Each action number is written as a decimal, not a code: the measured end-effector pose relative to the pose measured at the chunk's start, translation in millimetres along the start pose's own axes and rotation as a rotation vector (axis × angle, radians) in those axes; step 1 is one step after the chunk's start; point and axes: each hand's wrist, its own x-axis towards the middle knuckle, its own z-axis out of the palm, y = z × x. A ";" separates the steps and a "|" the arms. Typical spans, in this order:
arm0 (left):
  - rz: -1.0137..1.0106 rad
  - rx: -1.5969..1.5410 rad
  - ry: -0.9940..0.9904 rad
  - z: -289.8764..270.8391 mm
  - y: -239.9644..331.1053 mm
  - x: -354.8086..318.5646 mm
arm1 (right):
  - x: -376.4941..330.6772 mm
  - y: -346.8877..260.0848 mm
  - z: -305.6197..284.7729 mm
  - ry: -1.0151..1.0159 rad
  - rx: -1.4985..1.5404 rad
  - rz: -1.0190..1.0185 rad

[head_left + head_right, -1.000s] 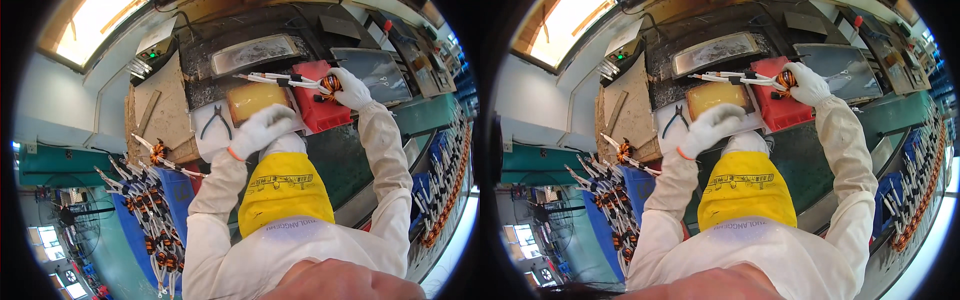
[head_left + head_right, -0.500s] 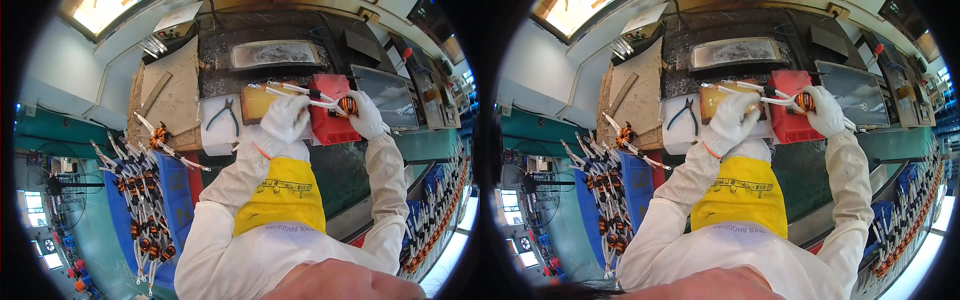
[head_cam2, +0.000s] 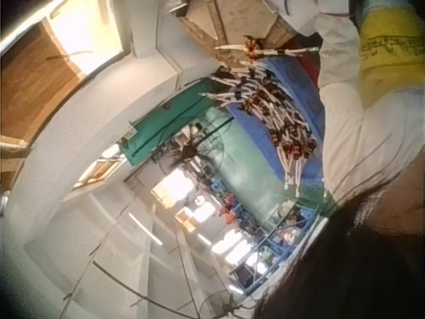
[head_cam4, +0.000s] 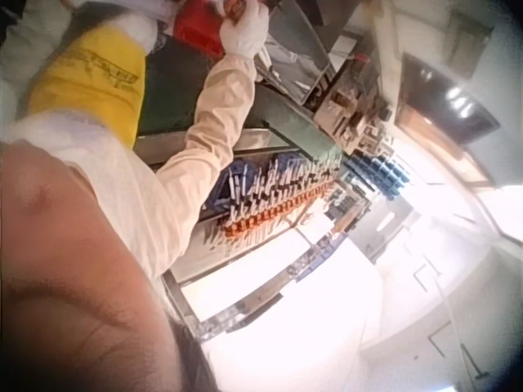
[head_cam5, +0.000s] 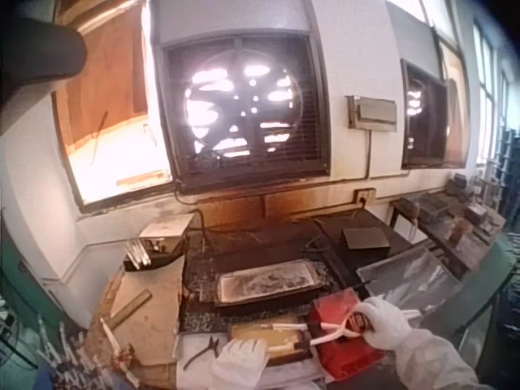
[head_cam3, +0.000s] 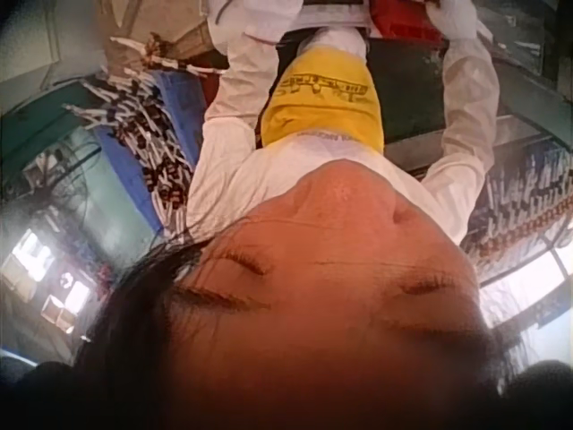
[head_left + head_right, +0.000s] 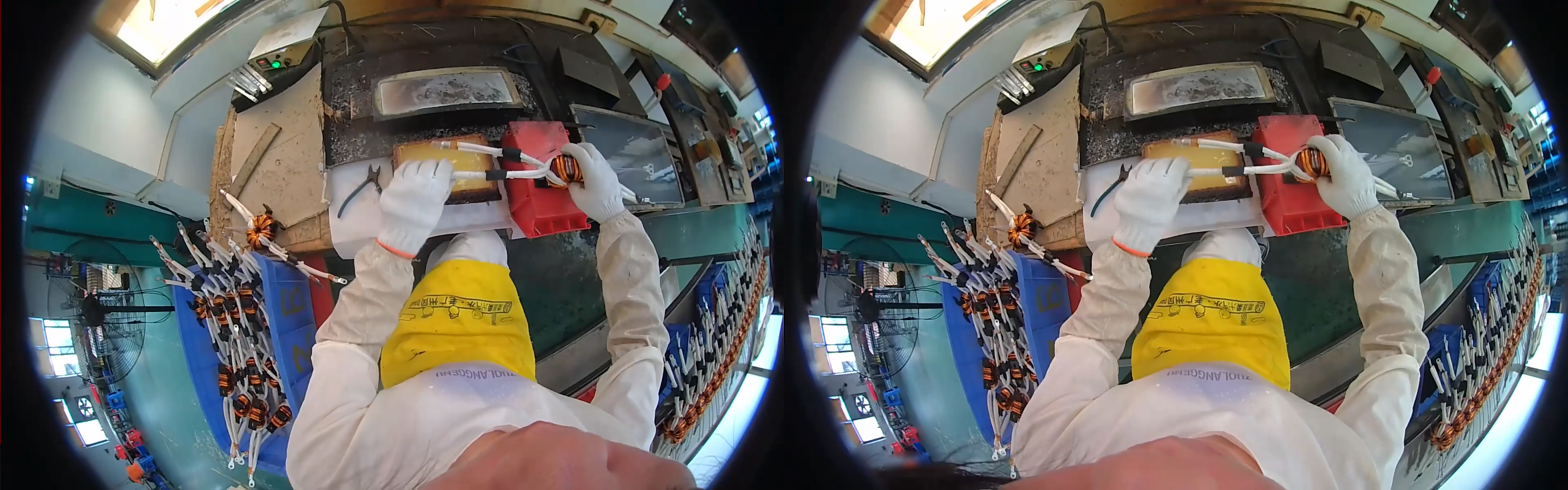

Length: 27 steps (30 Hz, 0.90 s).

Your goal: Tinning the wire ends of electrical coils using a solder pot in a fabrication facility.

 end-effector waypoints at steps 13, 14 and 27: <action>-0.070 -0.009 -0.168 42.4 96.7 70.6 | 26.0 2.0 -13.4 -0.153 0.187 0.068; -0.124 0.036 -0.172 47.4 97.8 70.7 | 25.6 2.0 -6.3 -0.153 0.186 0.067; -0.157 0.042 -0.292 65.1 111.4 94.1 | 16.7 -0.2 34.2 0.346 0.025 0.221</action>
